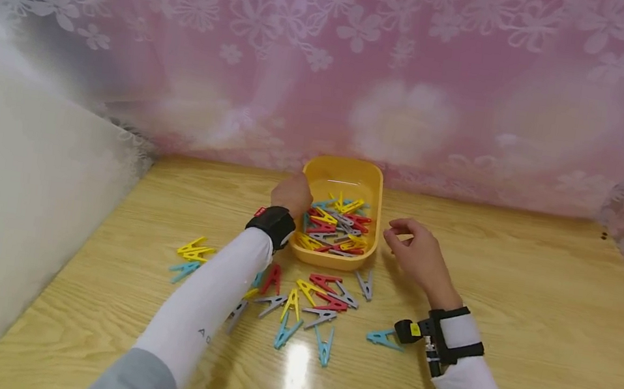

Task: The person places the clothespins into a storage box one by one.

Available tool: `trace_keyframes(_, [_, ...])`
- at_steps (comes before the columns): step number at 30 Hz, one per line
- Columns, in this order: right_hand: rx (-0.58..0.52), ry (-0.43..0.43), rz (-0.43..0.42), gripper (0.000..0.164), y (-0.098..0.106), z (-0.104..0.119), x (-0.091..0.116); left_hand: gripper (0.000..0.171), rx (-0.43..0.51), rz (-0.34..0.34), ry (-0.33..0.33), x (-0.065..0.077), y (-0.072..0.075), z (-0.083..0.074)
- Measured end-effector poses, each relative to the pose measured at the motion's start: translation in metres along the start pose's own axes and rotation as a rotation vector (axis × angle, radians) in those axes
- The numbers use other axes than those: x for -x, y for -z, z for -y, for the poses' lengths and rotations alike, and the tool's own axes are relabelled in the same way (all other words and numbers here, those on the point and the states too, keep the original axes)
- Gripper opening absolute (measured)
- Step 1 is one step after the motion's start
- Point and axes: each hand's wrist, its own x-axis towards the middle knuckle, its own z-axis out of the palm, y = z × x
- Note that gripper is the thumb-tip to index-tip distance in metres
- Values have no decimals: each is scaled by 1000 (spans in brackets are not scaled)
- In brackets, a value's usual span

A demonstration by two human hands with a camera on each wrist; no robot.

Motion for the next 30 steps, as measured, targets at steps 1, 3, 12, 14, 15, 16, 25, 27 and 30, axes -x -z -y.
trace_keyframes(1, [3,-1,9,48,-1,-1,2,32,2,3,-2,0,0,1])
trace_keyframes(3, [3,-10,20,47,-3,-3,5,31,9,6,-4,-1,-1,2])
trace_keyframes(12, [66,-56,113,49,-16,0,18,37,7,-11,4,-1,0,2])
trace_keyframes(14, [97,-52,143,46,-18,3,20,36,3,-7,-2,-1,0,0])
trace_keyframes(15, [107,-56,162,44,-19,5,21,36,0,-5,-4,-1,-1,0])
trace_keyframes(16, [119,-58,182,43,-21,7,21,36,-2,-4,-4,-2,-1,0])
trace_keyframes(25, [236,-111,251,36,-37,22,24,31,29,-8,-7,-5,-2,1])
trace_keyframes(27, [258,-119,231,35,-39,24,25,31,26,-8,-7,-5,-2,1])
trace_keyframes(30, [288,-131,203,33,-40,25,25,30,19,-6,1,-4,0,0])
